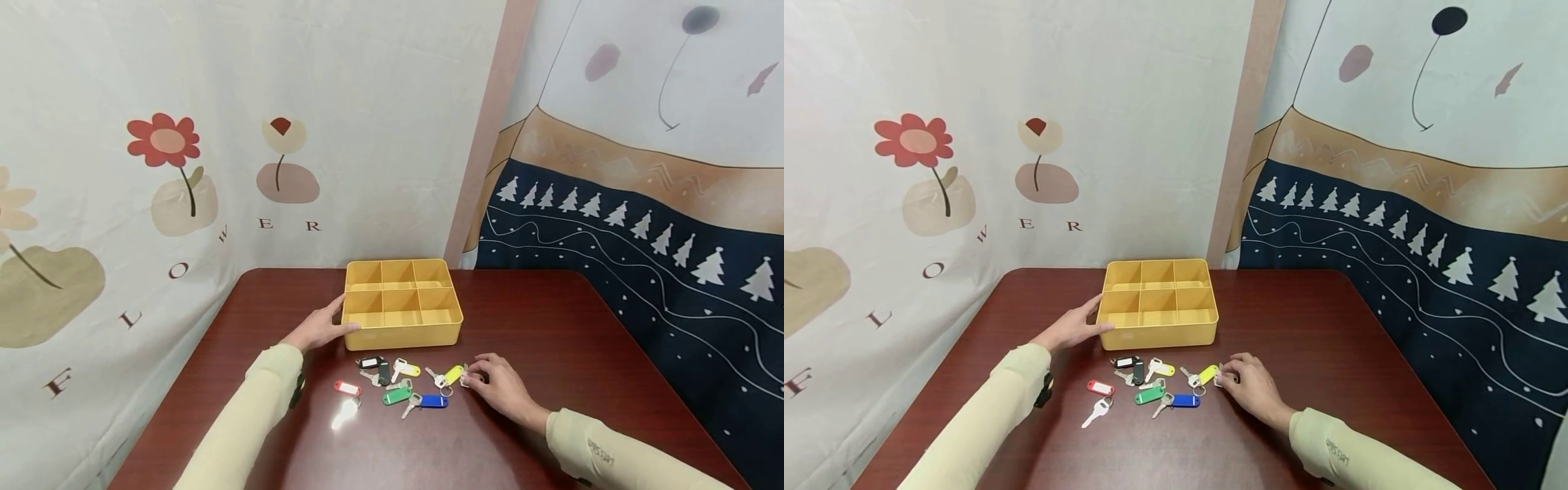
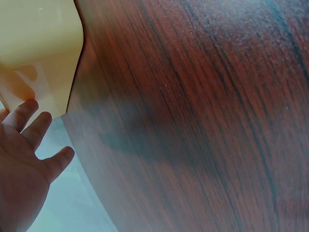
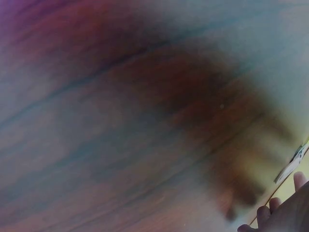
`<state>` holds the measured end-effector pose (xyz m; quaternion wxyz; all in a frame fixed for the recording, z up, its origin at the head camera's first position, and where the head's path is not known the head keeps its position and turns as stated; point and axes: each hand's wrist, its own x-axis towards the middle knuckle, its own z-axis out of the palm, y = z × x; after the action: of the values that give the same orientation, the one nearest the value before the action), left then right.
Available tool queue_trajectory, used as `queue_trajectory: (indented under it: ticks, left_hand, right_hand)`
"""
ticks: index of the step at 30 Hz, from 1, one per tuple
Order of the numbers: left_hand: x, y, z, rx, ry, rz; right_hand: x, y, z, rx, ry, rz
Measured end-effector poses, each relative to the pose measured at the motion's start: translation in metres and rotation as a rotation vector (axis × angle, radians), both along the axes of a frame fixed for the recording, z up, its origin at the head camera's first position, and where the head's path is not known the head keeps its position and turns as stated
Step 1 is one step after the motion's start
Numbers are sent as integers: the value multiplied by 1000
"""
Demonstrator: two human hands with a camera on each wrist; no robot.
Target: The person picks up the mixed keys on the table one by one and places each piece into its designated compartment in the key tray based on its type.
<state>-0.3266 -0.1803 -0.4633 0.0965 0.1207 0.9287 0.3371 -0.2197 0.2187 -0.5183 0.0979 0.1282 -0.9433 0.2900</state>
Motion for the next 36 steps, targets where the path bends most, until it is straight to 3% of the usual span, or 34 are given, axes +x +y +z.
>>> queue_trajectory:
  ticks: [23,36]
  left_hand:
    - [3,-1,0,15,11,-9]
    - [4,0,1,13,8,-16]
  right_hand:
    - [1,-5,-3,-12,23,-14]
    - [-4,-3,7,-154,69,-23]
